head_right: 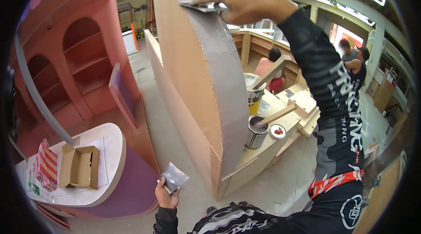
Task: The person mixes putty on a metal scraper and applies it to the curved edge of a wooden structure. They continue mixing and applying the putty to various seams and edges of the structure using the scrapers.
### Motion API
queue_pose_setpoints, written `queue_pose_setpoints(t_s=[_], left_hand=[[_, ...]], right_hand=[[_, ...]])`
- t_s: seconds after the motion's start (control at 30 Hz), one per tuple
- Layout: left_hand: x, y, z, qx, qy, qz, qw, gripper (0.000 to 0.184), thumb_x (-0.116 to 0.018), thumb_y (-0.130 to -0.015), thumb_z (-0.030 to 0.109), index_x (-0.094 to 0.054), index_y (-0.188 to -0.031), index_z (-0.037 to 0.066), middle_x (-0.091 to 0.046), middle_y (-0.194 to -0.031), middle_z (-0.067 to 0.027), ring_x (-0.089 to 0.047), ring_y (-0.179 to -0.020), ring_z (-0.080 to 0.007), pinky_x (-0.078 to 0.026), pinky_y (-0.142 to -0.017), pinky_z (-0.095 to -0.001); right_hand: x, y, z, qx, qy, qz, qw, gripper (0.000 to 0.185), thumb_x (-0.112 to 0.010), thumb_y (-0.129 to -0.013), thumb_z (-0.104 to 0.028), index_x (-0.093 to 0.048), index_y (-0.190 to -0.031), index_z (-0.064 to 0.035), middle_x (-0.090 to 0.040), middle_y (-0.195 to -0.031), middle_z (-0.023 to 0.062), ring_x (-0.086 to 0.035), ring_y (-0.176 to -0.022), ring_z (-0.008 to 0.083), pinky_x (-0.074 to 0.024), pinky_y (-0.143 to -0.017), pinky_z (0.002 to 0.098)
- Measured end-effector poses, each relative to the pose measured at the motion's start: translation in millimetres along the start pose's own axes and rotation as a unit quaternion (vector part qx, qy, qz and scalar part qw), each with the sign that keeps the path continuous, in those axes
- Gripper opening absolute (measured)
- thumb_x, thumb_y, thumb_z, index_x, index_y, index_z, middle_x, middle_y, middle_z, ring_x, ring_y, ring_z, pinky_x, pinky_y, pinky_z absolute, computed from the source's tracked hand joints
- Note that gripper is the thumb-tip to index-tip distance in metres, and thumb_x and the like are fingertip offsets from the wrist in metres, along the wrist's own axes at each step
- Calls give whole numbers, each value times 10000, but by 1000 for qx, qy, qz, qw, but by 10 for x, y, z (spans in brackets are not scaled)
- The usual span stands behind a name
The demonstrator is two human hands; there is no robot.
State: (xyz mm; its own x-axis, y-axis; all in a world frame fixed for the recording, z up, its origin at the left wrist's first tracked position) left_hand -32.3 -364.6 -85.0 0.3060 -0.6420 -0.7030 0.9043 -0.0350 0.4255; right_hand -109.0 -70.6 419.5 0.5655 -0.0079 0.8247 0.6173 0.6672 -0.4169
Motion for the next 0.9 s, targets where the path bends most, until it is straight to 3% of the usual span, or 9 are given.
queue_pose_setpoints(t_s=[0.3,0.57,0.6,0.67,0.73,0.77,0.8,0.83,0.9], left_hand=[[-588,42,203,4,1,-87,996,234,-493,-968,262,-556,-1125,100,-662,-994,-31,-691,-835,-217,-549,-548,-359],[-1034,405,335,51,64,-165,983,229,-503,-958,251,-578,-1116,102,-693,-996,-23,-704,-817,-220,-548,-505,-319],[-1076,463,362,50,63,-166,983,229,-503,-958,251,-578,-1116,102,-693,-996,-23,-704,-817,-220,-548,-505,-319],[-1200,671,360,134,124,-299,936,328,-479,-966,258,-548,-1191,30,-673,-1092,-106,-678,-942,-253,-554,-722,-377],[-1477,1136,384,96,95,-275,952,350,-465,-966,238,-534,-1225,14,-665,-1124,-129,-679,-942,-258,-553,-748,-370],[-1564,1272,394,57,69,-259,962,374,-451,-966,219,-520,-1260,-1,-657,-1157,-151,-680,-943,-263,-551,-774,-362],[-1475,1249,452,216,189,-280,916,403,-431,-972,195,-490,-1310,-17,-634,-1194,-188,-667,-977,-279,-542,-841,-381],[-1266,1120,524,213,181,-278,919,403,-431,-972,195,-490,-1310,-17,-634,-1194,-188,-667,-977,-279,-542,-841,-381],[-898,943,770,-79,85,-404,907,403,-435,-981,201,-474,-1316,-20,-611,-1228,-197,-645,-1031,-297,-530,-881,-428]], right_hand=[[-233,850,-889,-41,83,108,990,551,-535,-745,37,-582,-1281,-83,-595,-1240,174,-600,-1087,356,-491,-942,428],[-420,1532,-1594,-101,67,75,990,501,-639,-785,-59,-584,-1282,-92,-590,-1268,143,-596,-1130,306,-482,-938,430],[-388,1622,-1703,-98,20,93,991,486,-632,-806,-90,-586,-1290,-102,-581,-1283,151,-590,-1150,316,-479,-962,446],[-416,1740,-1893,-94,-31,108,989,472,-625,-827,-121,-588,-1297,-112,-572,-1297,158,-583,-1170,326,-476,-986,462],[-481,1728,-2160,3,-233,176,957,356,-676,-830,-151,-679,-1185,-185,-566,-1308,171,-605,-1132,346,-497,-974,469],[-557,1727,-2268,41,-267,184,945,383,-650,-866,-165,-647,-1246,-210,-537,-1338,181,-586,-1168,336,-468,-1025,464],[-692,1704,-2363,45,-297,167,939,407,-621,-881,-140,-619,-1282,-208,-522,-1354,182,-565,-1197,338,-456,-1036,461],[-829,1704,-2438,50,-327,151,932,433,-591,-896,-115,-590,-1319,-206,-507,-1370,183,-545,-1225,340,-445,-1048,459],[-1020,1810,-2483,48,-353,123,926,465,-578,-896,-88,-558,-1350,-187,-497,-1379,185,-526,-1246,340,-434,-1058,443]])
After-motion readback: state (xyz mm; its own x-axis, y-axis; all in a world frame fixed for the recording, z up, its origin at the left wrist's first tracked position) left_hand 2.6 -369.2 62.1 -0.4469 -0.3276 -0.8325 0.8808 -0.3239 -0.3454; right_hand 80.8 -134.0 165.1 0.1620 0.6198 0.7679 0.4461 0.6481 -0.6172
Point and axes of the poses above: each hand's wrist, its own y-axis away from the middle knuckle, its own x-axis out of the back of the hand, z = x × y, the point moved 3 cm from there along -y, towards the middle knuckle
